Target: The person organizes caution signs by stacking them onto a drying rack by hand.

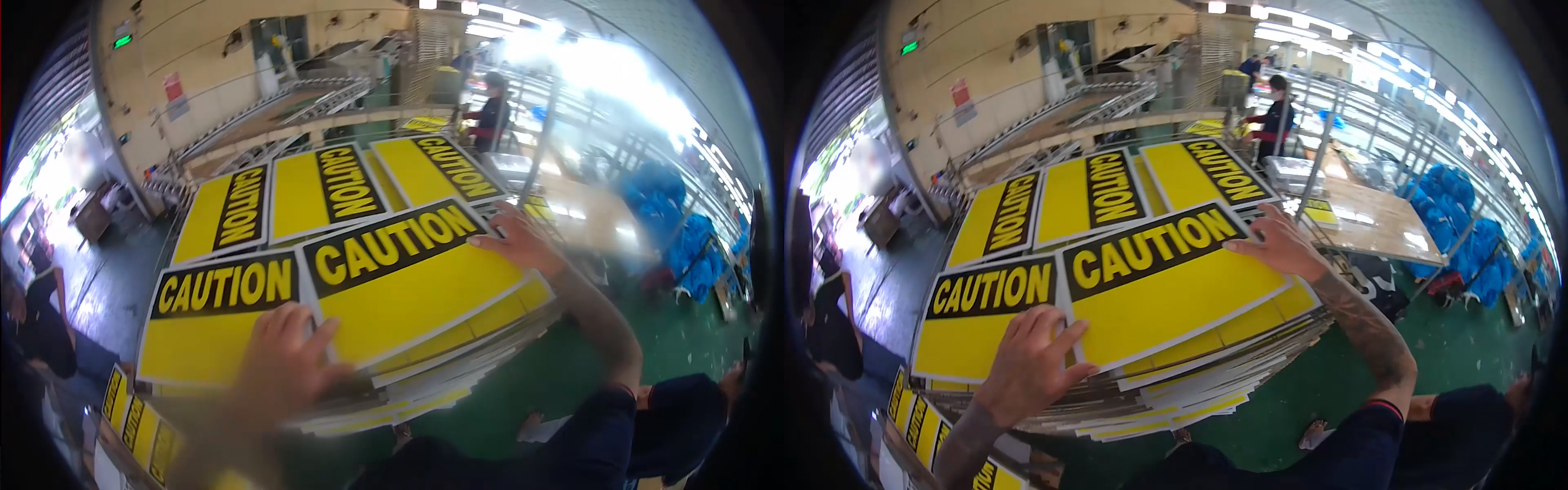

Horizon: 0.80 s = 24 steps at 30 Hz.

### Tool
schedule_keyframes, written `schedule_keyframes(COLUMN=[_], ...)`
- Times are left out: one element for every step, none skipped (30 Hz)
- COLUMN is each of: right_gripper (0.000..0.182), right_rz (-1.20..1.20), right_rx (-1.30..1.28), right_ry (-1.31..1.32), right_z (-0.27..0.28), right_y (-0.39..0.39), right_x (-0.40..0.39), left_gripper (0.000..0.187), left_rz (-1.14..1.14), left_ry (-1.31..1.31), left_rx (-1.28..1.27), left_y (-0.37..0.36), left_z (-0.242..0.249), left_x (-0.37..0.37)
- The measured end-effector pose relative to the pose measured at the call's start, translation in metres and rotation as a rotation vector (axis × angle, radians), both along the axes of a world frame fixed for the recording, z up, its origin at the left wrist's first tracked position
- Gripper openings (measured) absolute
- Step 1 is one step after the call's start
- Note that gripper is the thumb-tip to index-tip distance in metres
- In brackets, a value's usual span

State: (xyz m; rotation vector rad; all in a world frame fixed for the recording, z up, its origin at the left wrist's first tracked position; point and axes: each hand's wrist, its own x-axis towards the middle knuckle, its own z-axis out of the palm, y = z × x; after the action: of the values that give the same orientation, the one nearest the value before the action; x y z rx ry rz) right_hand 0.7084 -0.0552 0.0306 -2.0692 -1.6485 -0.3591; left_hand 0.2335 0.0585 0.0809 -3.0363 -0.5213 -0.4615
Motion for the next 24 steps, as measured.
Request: schedule_keyframes(right_gripper=[0.068, 0.065, 0.059, 0.050, 0.041, 0.036, 0.032, 0.034, 0.037, 0.040, 0.042, 0.043, 0.043, 0.044, 0.044, 0.044, 0.045, 0.047, 0.048, 0.050, 0.049, 0.048, 0.046, 0.044], right_rz=[0.034, 0.065, -0.033, -0.131, -0.233, -0.101, -0.005, 0.033, 0.076, 0.203, 0.248, 0.353, 0.339, 0.317, 0.302, 0.299, 0.277, 0.264, 0.256, 0.275, 0.355, 0.434, 0.417, 0.402], right_rx=[0.089, 0.181, 0.185, 0.089, -0.013, 0.094, 0.213, 0.314, 0.414, 0.391, 0.467, 0.494, 0.447, 0.401, 0.359, 0.281, 0.189, 0.094, -0.012, -0.122, -0.235, -0.348, -0.388, -0.431], right_ry=[-0.029, -0.051, 0.203, 0.306, 0.398, 0.151, -0.121, -0.067, -0.017, 0.534, 1.086, 1.258, 1.038, 0.818, 0.883, 1.015, 1.105, 1.171, 1.211, 1.201, 1.144, 1.083, 1.012, 0.942], right_z=[-0.005, -0.012, 0.009, 0.026, 0.042, 0.052, 0.062, 0.073, 0.084, 0.104, 0.124, 0.140, 0.140, 0.134, 0.134, 0.127, 0.117, 0.108, 0.100, 0.091, 0.083, 0.070, 0.062, 0.056], right_y=[0.002, 0.004, -0.006, -0.009, -0.012, -0.033, -0.053, -0.058, -0.062, -0.061, -0.059, -0.050, -0.039, -0.026, -0.015, 0.002, 0.014, 0.025, 0.036, 0.049, 0.062, 0.079, 0.088, 0.092], right_x=[0.003, 0.003, -0.013, -0.002, 0.009, 0.011, 0.014, 0.009, 0.005, -0.024, -0.053, -0.082, -0.086, -0.086, -0.109, -0.145, -0.180, -0.210, -0.235, -0.255, -0.271, -0.278, -0.290, -0.297], left_gripper=[0.059, 0.059, 0.059, 0.056, 0.056, 0.055, 0.054, 0.054, 0.052, 0.050, 0.050, 0.053, 0.057, 0.057, 0.055, 0.054, 0.054, 0.051, 0.049, 0.047, 0.047, 0.048, 0.049, 0.051], left_rz=[0.000, -0.001, 0.001, -0.006, -0.024, -0.043, -0.071, -0.109, -0.123, -0.148, -0.131, -0.178, -0.142, -0.226, -0.203, -0.151, -0.143, 0.040, 0.135, 0.222, 0.318, 0.412, 0.461, 0.512], left_ry=[-0.017, -0.030, -0.045, -0.101, -0.161, -0.228, -0.307, -0.402, -0.513, -0.622, -0.706, -0.873, -0.977, -1.022, -1.045, -1.047, -1.008, -0.828, -0.751, -0.668, -0.558, -0.448, -0.388, -0.328], left_rx=[-0.015, -0.028, -0.040, -0.075, -0.175, -0.274, -0.474, -0.666, -0.763, -0.860, -0.716, -0.688, -0.943, -1.121, -0.998, -0.882, -0.821, -0.408, -0.407, -0.402, -0.360, -0.313, -0.322, -0.329], left_y=[0.000, 0.000, 0.001, 0.004, 0.009, 0.013, 0.018, 0.021, 0.020, 0.021, 0.026, 0.037, 0.034, 0.036, 0.047, 0.061, 0.074, 0.093, 0.103, 0.114, 0.126, 0.134, 0.134, 0.130], left_z=[0.000, 0.001, 0.002, -0.005, -0.010, -0.014, -0.019, -0.020, -0.018, -0.015, -0.012, -0.008, 0.010, 0.035, 0.045, 0.050, 0.056, 0.061, 0.059, 0.058, 0.050, 0.037, 0.025, 0.013], left_x=[0.002, 0.002, 0.001, 0.001, 0.001, -0.001, -0.001, 0.001, 0.002, 0.002, 0.000, -0.001, -0.013, -0.031, -0.049, -0.070, -0.094, -0.126, -0.154, -0.178, -0.201, -0.219, -0.229, -0.234])
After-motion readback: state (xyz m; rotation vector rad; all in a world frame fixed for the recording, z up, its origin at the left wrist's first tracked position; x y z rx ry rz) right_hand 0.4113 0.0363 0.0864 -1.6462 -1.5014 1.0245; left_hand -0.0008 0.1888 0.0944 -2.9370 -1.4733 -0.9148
